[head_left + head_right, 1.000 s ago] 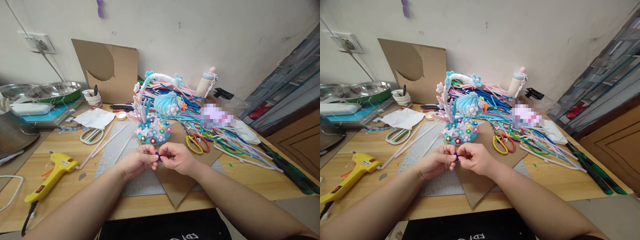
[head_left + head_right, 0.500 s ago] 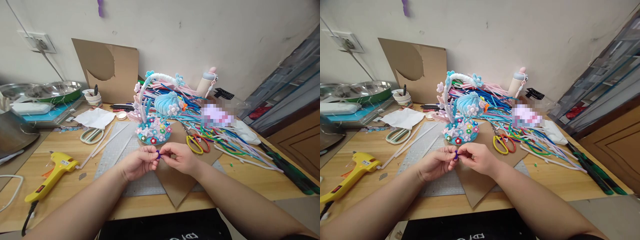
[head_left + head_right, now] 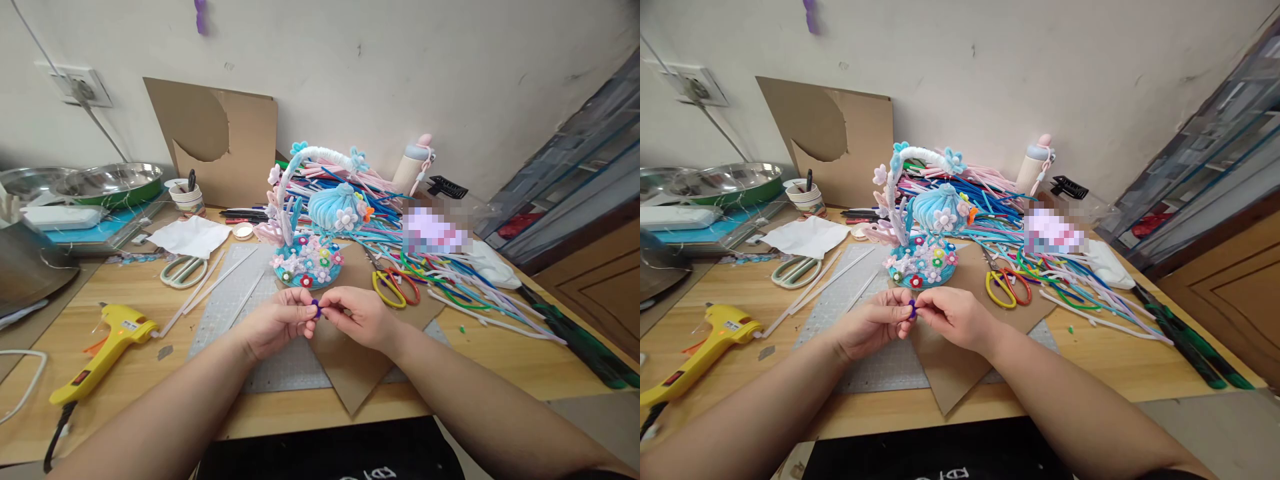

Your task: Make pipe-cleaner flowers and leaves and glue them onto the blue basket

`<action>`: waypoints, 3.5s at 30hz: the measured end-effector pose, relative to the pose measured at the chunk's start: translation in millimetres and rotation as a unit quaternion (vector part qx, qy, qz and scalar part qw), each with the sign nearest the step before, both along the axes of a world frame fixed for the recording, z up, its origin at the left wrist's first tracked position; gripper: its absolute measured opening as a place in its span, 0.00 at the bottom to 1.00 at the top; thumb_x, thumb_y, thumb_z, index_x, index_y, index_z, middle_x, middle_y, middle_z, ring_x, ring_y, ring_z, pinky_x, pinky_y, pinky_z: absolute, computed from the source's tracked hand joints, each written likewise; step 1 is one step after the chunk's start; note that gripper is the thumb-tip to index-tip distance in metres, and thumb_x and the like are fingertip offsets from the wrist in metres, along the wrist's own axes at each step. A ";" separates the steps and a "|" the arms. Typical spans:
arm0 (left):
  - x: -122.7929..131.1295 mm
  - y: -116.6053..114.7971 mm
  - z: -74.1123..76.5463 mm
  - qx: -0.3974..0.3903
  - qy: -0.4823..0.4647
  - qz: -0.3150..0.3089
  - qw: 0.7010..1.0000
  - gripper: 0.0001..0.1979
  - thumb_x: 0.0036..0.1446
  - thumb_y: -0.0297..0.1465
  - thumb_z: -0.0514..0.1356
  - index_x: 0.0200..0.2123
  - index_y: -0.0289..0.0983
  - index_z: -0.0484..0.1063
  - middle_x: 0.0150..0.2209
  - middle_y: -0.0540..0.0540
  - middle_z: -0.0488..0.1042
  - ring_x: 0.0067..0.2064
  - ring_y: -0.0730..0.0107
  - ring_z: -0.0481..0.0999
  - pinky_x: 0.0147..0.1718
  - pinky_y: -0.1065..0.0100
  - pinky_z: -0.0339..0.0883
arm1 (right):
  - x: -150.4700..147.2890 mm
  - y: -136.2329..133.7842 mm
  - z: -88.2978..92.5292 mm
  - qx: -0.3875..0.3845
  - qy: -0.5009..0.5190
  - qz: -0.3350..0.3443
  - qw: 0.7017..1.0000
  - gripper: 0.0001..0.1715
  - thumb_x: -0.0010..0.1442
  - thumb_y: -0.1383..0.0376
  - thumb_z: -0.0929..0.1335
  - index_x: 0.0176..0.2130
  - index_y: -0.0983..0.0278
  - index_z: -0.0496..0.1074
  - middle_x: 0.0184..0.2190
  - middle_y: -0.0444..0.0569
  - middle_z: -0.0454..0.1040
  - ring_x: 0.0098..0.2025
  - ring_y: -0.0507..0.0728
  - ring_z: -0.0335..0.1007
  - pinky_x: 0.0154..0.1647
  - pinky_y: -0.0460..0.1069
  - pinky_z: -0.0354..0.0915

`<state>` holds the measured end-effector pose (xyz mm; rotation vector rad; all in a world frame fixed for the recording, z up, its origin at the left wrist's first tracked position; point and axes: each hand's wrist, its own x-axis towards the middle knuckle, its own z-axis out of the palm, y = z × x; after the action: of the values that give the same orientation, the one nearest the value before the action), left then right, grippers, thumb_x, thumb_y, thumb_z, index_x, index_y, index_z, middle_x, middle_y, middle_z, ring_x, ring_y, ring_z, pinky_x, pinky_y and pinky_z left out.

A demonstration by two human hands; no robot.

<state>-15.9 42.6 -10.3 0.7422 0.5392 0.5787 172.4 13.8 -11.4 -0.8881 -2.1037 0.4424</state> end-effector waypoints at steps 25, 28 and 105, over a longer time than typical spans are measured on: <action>8.6 -2.7 2.1 0.225 0.152 0.133 0.953 0.09 0.44 0.29 0.68 0.27 0.33 0.71 0.22 0.50 0.74 0.25 0.73 0.73 0.28 0.71 0.66 | -13.9 -0.5 -3.0 -0.305 0.175 -0.026 0.936 0.08 0.59 0.62 0.65 0.31 0.64 0.64 0.22 0.41 0.67 0.18 0.46 0.62 0.18 0.42 0.58; 8.6 -3.3 4.2 0.190 0.116 0.121 0.967 0.11 0.43 0.30 0.69 0.27 0.34 0.69 0.23 0.50 0.74 0.25 0.73 0.74 0.29 0.70 0.67 | -16.0 2.2 -4.3 -0.364 0.216 -0.027 0.906 0.08 0.57 0.61 0.65 0.31 0.64 0.63 0.20 0.39 0.67 0.16 0.46 0.61 0.15 0.41 0.56; 3.7 -0.7 -0.2 0.007 0.016 0.039 0.999 0.14 0.43 0.27 0.70 0.27 0.33 0.66 0.22 0.50 0.74 0.21 0.78 0.73 0.23 0.77 0.68 | -8.9 1.2 -5.7 -0.241 0.125 -0.026 0.962 0.03 0.55 0.67 0.66 0.34 0.63 0.68 0.26 0.43 0.70 0.23 0.48 0.65 0.23 0.43 0.61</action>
<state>-12.2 41.9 -10.5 0.7468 0.5974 0.6449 163.5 15.0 -17.1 -1.0914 -1.7602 1.0123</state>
